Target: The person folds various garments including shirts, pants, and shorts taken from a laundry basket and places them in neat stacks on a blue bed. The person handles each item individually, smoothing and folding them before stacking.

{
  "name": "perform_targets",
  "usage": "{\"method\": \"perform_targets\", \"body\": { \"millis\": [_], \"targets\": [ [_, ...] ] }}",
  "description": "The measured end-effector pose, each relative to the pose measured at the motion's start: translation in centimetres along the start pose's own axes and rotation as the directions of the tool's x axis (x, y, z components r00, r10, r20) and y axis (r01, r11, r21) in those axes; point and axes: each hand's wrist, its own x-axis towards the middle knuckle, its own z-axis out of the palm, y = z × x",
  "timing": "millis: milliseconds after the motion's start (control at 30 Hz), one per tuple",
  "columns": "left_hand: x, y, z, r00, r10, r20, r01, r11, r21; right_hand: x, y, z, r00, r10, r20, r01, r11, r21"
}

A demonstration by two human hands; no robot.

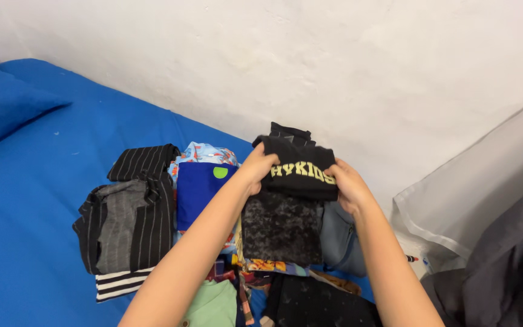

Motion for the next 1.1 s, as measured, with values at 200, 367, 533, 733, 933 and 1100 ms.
{"method": "perform_targets", "body": {
  "millis": [200,367,533,733,933,1100],
  "targets": [
    [11.2,-1.7,-1.7,0.925,0.381,0.003,-0.376,0.912,0.162,8.7,1.5,-1.1,0.944,-0.327,-0.047,0.330,0.941,0.077],
    [15.9,-9.0,-5.4,0.911,0.376,-0.170,-0.103,0.605,0.789,14.1,9.1,-1.5,0.971,-0.099,-0.218,0.016,0.934,-0.356],
    [17.3,-13.5,-5.7,0.979,0.192,0.072,-0.145,0.397,0.906,17.1,16.3,-2.8,0.921,-0.389,-0.032,0.303,0.766,-0.567],
    [15.9,-12.2,-4.6,0.981,0.164,0.104,-0.143,0.241,0.960,15.5,14.9,-2.0,0.916,-0.375,-0.143,0.238,0.793,-0.560],
    [13.8,-10.9,-3.3,0.977,0.131,0.170,-0.205,0.330,0.922,11.5,12.7,-1.2,0.855,-0.261,-0.448,0.042,0.896,-0.441],
    [9.8,-7.2,-1.1,0.967,0.234,0.095,-0.164,0.297,0.941,9.2,11.5,-3.7,0.878,-0.353,-0.323,0.187,0.875,-0.447]
  ]
}}
